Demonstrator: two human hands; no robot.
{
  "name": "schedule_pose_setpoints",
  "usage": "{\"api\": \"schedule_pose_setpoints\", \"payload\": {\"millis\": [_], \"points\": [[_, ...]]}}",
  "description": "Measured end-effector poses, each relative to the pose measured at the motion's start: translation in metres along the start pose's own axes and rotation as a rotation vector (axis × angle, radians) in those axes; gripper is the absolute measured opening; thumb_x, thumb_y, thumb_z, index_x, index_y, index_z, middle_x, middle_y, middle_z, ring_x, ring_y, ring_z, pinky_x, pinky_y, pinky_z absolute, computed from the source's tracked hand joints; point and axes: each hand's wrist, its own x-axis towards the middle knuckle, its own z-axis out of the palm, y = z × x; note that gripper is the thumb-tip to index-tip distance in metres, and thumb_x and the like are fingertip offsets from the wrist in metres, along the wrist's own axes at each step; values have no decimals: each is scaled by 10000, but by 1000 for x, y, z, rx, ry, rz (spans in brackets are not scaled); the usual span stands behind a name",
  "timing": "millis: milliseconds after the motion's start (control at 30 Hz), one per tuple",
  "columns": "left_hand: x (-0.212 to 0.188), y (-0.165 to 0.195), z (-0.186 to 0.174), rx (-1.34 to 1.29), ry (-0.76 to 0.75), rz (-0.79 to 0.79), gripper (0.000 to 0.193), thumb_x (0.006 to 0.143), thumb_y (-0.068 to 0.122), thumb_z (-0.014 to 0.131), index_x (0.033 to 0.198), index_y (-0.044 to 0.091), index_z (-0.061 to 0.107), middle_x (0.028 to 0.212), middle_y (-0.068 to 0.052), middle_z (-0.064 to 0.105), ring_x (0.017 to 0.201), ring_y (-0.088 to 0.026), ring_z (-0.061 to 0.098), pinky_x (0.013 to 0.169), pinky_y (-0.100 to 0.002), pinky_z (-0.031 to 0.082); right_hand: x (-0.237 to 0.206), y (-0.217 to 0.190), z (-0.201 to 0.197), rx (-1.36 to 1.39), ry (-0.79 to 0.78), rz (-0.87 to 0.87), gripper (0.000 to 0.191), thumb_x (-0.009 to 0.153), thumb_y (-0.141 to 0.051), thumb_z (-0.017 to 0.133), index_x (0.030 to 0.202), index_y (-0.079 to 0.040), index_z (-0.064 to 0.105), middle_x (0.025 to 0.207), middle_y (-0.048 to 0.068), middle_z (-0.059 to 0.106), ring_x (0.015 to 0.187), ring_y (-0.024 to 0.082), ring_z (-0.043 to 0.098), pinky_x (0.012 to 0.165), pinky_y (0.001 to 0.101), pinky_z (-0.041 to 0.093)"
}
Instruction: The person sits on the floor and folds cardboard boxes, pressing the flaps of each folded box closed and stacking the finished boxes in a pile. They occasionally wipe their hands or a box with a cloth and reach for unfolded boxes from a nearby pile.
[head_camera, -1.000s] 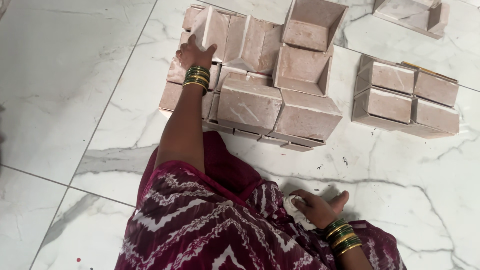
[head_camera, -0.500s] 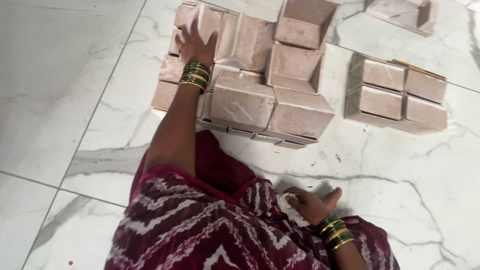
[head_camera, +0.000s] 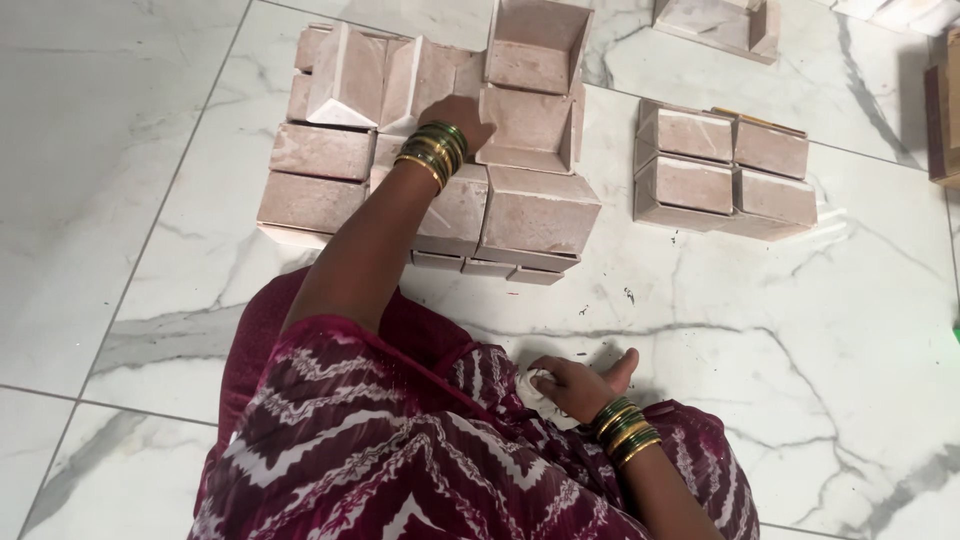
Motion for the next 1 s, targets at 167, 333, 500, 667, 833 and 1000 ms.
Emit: {"api": "schedule_pose_setpoints", "payload": {"millis": [167,333,500,667,833,1000], "points": [[27,-15,12,-101,58,3,403,849,329,703,1117,30,722,1164,-241,710,1100,-391,687,979,-461,556,-9,-14,-16,-6,-37,28,460,963,-582,439,1360,-403,588,1224,-139,734,1212,100,643,1057,760,-33],[11,-38,-17,-306,483,261,369,881,302,759,1036,0,614,988,-239,700,898,-412,687,786,-495,555,-2,-8,-8,138,87,40,446,969,-597,443,1342,-413,605,1245,-127,723,1242,147,629,1084,757,-91],[-79,-43,-24,-979,265,261,445,851,87,779,1142,95,443,1069,-55,597,811,-152,700,588,-298,613,18,18,-8,710,425,108,476,966,-541,434,1293,-299,681,1128,22,804,1012,252,748,1186,638,159],[-199,-35,86,-593,313,790,706,941,239,856,1489,0,481,1385,-216,605,1186,-270,637,950,-407,560,28,38,0,1917,153,56,624,963,-598,384,1313,-118,575,1093,199,680,882,313,713,736,549,601],[-222,-44,186,-1901,-835,705,655,1162,334,537,1545,-174,381,1102,-246,626,872,-261,673,679,-352,547,39,54,22,1531,472,109,755,1014,-640,387,1369,-9,601,1107,184,688,877,215,657,773,364,588],[-205,-43,186,-1937,-1143,222,927,1083,714,432,1657,-5,324,1408,-296,543,962,-255,691,689,-329,613,39,71,27,1306,665,-109,629,1052,-534,399,1230,31,610,1012,150,686,853,181,660,744,331,540]]}}
